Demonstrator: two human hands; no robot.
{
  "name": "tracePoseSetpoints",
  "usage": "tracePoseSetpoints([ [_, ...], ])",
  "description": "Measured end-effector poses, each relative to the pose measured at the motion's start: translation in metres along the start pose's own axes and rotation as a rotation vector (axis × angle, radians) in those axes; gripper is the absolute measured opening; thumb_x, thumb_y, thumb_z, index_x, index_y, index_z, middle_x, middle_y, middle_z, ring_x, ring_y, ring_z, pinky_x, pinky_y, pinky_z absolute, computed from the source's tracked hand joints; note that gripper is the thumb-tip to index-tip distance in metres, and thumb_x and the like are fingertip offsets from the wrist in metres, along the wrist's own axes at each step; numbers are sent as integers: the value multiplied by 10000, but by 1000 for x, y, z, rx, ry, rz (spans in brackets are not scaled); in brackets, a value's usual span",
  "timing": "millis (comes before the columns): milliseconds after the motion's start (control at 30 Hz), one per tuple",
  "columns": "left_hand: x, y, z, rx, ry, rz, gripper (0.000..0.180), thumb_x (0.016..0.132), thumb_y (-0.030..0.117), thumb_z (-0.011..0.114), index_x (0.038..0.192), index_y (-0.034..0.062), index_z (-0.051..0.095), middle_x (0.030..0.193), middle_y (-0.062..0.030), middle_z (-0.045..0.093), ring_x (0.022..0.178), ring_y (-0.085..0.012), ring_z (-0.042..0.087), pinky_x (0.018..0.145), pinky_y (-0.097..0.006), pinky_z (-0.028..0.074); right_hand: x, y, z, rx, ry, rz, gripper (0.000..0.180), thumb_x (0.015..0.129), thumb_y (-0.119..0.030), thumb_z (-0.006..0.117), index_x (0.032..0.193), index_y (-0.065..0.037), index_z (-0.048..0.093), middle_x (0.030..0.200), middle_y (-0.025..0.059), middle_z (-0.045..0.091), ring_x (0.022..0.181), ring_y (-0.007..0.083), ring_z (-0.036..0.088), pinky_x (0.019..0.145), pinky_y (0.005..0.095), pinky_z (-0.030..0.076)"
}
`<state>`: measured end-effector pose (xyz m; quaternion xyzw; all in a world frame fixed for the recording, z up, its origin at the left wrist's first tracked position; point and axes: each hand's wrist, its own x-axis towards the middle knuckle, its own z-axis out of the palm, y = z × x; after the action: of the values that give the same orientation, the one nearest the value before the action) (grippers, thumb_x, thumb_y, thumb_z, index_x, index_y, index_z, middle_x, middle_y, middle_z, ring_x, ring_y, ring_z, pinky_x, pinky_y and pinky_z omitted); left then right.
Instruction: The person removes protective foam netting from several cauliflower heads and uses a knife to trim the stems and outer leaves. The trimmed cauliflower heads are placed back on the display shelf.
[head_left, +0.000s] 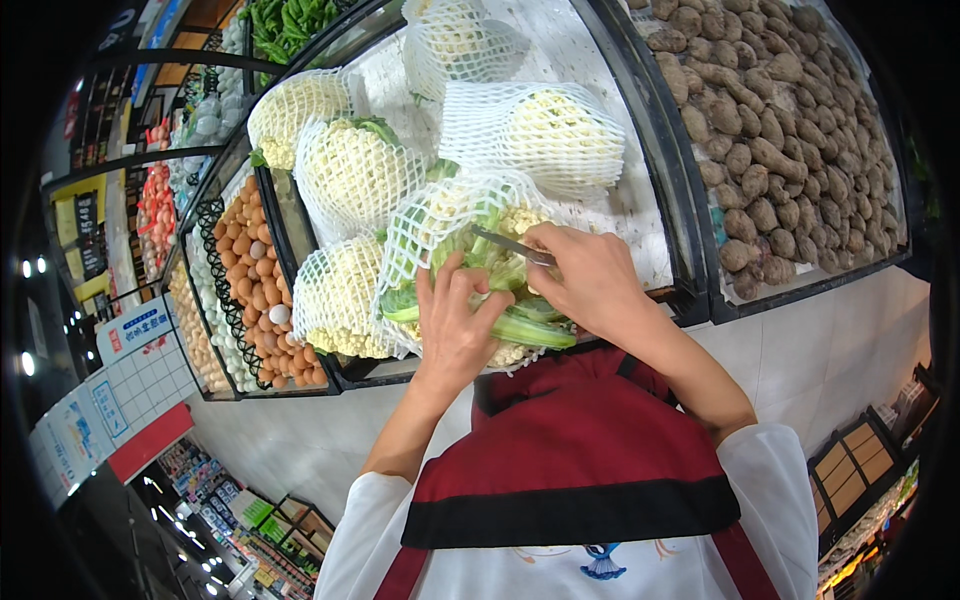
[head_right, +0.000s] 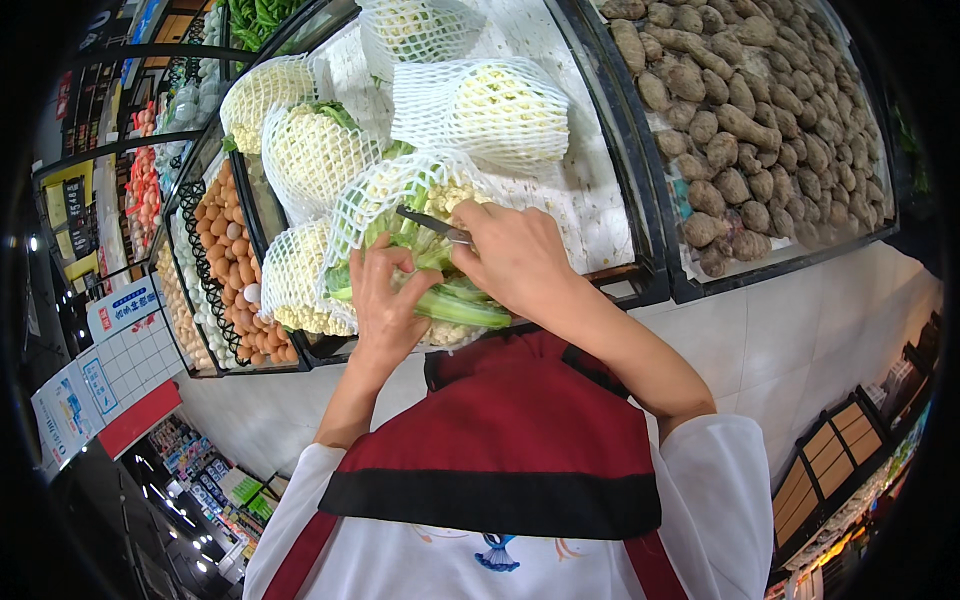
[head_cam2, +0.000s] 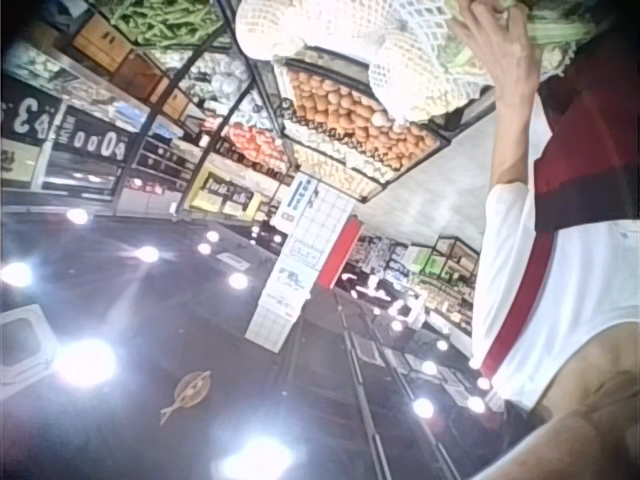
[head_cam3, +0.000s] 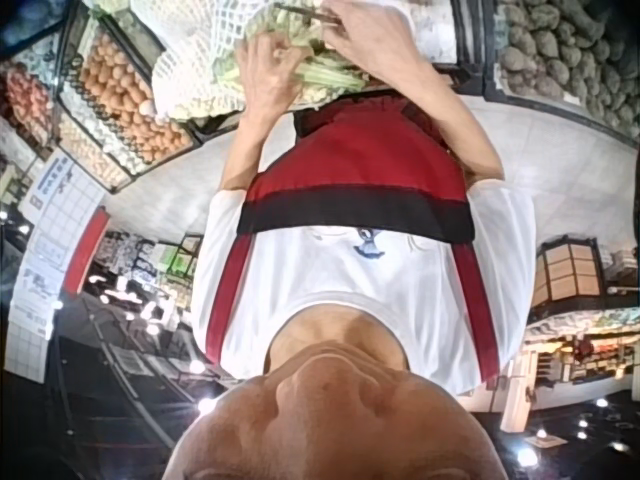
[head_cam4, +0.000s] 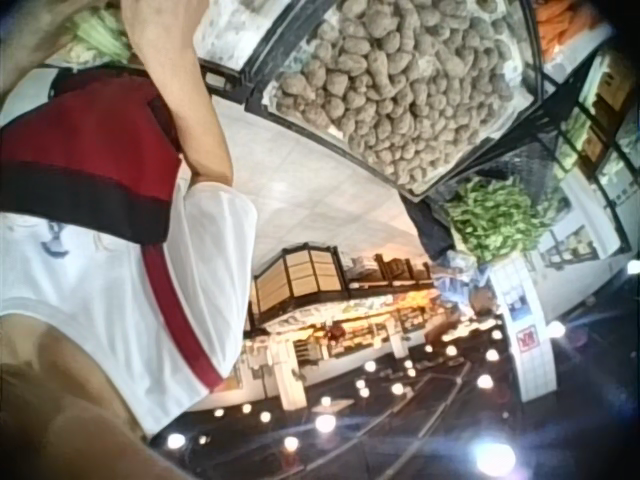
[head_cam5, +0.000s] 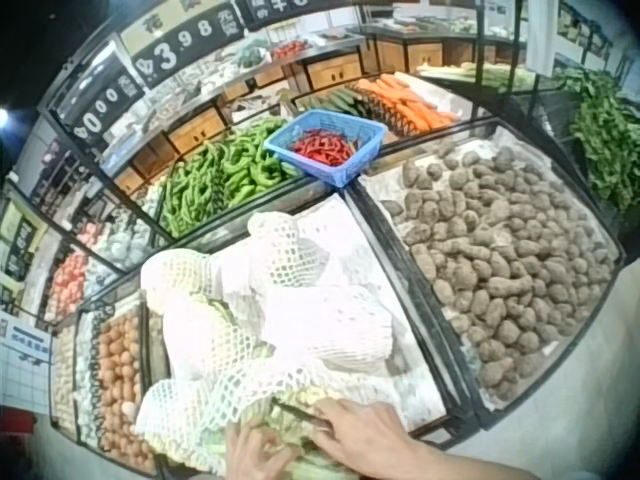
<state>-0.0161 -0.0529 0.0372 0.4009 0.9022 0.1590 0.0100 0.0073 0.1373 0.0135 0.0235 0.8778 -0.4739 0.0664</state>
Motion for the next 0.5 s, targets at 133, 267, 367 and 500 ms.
tracePoseSetpoints([
  [133, 2, 2, 4, 26, 20, 8, 423, 477, -16, 725, 854, 152, 635, 918, -67, 416, 1091, -368, 502, 908, -616, 326, 5, -2, 5, -106, 1, -14, 268, 721, -176, 703, 891, -13, 577, 840, 183, 617, 744, 372, 618, 640, 438, 492],
  [267, 5, 4, 6, 31, 38, -20, 421, 475, -34, 718, 846, 148, 635, 910, -68, 418, 1060, -361, 505, 935, -620, 320, 9, 1, 7, -74, 65, -76, 267, 701, -151, 720, 882, -15, 579, 814, 181, 629, 720, 373, 624, 648, 452, 495],
  [367, 6, 5, 7, 33, 54, -36, 425, 470, -47, 708, 845, 139, 634, 909, -70, 419, 1053, -360, 505, 948, -622, 315, 7, -3, 9, -120, 48, -5, 248, 704, -139, 717, 875, -16, 585, 801, 180, 631, 731, 379, 629, 672, 458, 497],
  [500, 7, 6, 7, 43, 37, -49, 434, 461, -57, 696, 849, 129, 639, 908, -73, 425, 1053, -354, 500, 951, -616, 316, 6, -10, 6, -139, 24, 51, 230, 746, -145, 693, 908, -8, 604, 783, 191, 639, 761, 395, 626, 697, 463, 489],
])
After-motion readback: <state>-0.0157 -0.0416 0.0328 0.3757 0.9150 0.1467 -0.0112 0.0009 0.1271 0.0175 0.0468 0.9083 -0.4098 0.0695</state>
